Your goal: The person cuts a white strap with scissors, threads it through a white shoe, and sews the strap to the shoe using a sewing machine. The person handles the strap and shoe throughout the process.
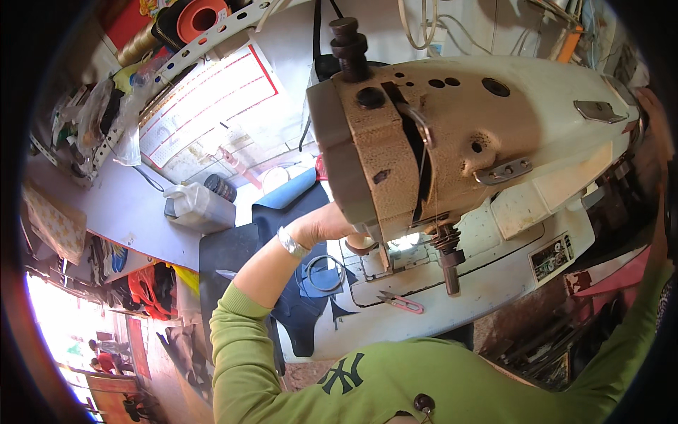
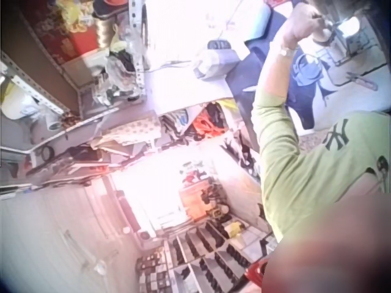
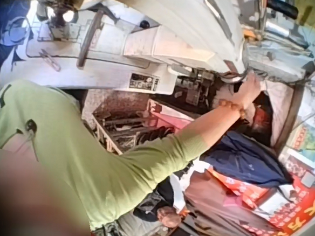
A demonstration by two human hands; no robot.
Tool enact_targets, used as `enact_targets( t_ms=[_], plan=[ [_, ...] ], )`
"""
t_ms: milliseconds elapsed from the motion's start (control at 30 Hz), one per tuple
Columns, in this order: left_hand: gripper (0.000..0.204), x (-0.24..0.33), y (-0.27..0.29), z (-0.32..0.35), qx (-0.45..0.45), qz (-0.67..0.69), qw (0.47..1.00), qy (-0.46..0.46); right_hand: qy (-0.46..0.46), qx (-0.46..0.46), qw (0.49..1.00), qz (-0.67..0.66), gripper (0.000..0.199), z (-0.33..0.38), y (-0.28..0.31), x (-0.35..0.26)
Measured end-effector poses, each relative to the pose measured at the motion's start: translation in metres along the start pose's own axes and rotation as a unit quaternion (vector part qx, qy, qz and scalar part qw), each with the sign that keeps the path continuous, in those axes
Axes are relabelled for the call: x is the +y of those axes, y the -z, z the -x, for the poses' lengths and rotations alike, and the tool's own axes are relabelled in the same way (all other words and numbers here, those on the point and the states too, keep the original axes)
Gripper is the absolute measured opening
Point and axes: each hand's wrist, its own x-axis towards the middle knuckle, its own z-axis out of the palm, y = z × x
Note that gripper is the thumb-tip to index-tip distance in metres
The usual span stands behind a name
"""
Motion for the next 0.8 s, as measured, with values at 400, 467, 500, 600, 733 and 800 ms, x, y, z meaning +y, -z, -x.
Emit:
enact_targets(
  t_ms=[400,467,500,600,733,800],
  plan=[
    [0.024,0.025,-0.024,0.017,0.099,0.222,0.968,0.070,-0.068,-0.019,0.996,-0.053,0.049,-0.036,-0.039,0.099],
    [0.023,0.030,-0.027,0.023,0.102,0.260,0.956,0.085,-0.084,-0.003,0.992,-0.096,0.051,-0.024,-0.041,0.092],
    [0.023,0.032,-0.028,0.025,0.102,0.279,0.950,0.093,-0.066,0.002,0.994,-0.082,0.050,-0.020,-0.041,0.087],
    [0.021,0.037,-0.032,0.034,0.109,0.334,0.929,0.119,-0.134,-0.031,0.976,-0.166,0.046,-0.009,-0.043,0.074],
    [0.019,0.045,-0.036,0.037,0.137,0.378,0.904,0.146,-0.146,0.102,0.969,-0.170,0.043,0.012,-0.054,0.063],
    [0.019,0.049,-0.038,0.036,0.166,0.400,0.886,0.165,-0.135,0.154,0.967,-0.153,0.042,0.022,-0.062,0.064]
  ],
)
